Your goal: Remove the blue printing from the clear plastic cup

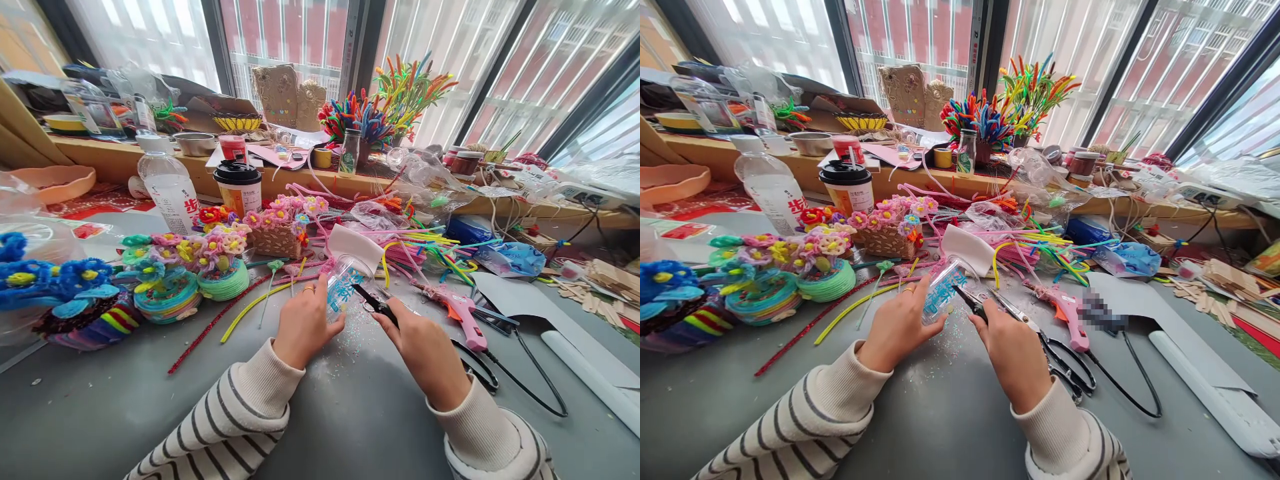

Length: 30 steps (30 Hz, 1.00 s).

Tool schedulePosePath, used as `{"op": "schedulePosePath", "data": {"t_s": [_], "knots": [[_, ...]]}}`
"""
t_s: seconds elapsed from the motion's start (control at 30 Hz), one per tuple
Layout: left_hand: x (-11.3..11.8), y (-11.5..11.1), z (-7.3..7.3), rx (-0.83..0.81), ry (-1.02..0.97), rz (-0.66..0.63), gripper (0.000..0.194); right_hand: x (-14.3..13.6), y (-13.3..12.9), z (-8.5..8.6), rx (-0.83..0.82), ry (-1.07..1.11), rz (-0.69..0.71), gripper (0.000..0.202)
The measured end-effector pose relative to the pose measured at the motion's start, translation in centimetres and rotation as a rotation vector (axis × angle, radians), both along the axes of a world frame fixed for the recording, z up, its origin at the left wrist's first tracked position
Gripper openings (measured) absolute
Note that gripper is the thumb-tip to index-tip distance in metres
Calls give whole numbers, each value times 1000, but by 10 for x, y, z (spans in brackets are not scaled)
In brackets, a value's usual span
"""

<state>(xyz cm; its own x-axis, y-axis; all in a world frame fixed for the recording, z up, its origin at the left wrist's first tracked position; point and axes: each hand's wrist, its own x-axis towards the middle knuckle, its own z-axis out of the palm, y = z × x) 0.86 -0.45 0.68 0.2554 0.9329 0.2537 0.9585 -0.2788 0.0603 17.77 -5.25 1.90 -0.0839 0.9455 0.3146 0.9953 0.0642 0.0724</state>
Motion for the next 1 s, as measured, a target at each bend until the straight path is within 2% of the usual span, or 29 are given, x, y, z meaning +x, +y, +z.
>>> {"op": "schedulePosePath", "data": {"t_s": [0.2,0.53,0.83,1.0], "knots": [[0,0,1,-19,5,2,68,-11,4,-3,16,-42,11,28],[2,-1,-1,-6,29,0,67,-19,3,14,-129,-96,-41,24],[2,-3,-2,3,23,-10,68,-28,-3,21,-133,-151,-54,19],[2,-3,-1,-4,39,-12,67,-28,-4,19,-116,-172,-61,17]]}}
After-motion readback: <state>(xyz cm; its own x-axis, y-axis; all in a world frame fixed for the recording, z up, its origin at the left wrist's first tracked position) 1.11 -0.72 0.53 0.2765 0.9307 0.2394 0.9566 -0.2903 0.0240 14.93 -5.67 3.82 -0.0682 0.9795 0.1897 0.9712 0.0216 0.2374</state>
